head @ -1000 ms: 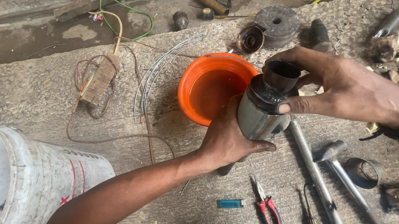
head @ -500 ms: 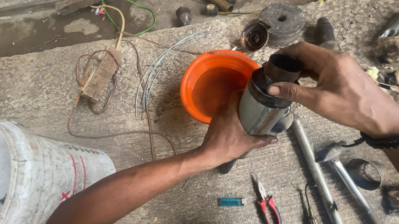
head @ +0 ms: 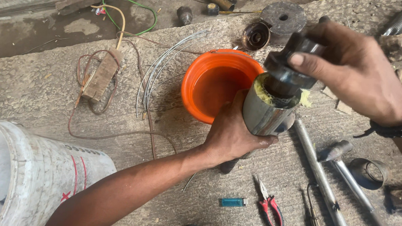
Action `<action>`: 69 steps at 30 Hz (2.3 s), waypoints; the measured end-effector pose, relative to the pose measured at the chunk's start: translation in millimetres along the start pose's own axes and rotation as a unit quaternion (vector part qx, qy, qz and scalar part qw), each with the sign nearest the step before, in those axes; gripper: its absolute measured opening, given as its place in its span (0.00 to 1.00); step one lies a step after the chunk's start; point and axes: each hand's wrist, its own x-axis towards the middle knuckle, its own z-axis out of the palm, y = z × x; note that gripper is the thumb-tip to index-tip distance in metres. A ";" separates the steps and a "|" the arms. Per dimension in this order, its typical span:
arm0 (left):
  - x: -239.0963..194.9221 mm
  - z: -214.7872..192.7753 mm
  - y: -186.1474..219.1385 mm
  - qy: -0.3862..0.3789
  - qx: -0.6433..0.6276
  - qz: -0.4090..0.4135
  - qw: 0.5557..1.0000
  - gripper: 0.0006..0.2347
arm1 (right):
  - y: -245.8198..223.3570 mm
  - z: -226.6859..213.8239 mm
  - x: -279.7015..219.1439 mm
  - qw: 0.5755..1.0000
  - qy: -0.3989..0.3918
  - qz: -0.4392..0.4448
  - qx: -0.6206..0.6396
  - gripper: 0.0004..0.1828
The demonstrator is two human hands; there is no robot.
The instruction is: The person inserts a perforated metal mesh into a cylindrical metal pipe, then places a black cap on top. They use a hammer to tap the cap into place and later use pliers to adjust the mesh inside the pipe.
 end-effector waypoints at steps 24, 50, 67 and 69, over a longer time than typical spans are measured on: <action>49.0 -25.8 -61.1 -0.051 -0.238 -0.042 0.969 0.40 | 277.3 174.2 -116.0 0.940 -0.186 0.067 -0.277 0.32; 6.8 -5.5 -36.6 -0.076 -0.086 0.000 0.993 0.45 | 69.1 61.2 -52.5 0.982 0.086 -0.145 -0.090 0.18; -2.3 10.1 -21.5 -0.026 -0.052 -0.008 0.998 0.44 | 45.1 51.3 -37.7 0.930 0.051 -0.269 -0.244 0.21; -3.3 9.5 -20.6 -0.032 -0.063 -0.015 0.997 0.44 | 43.8 51.4 -38.2 0.934 0.051 -0.250 -0.252 0.19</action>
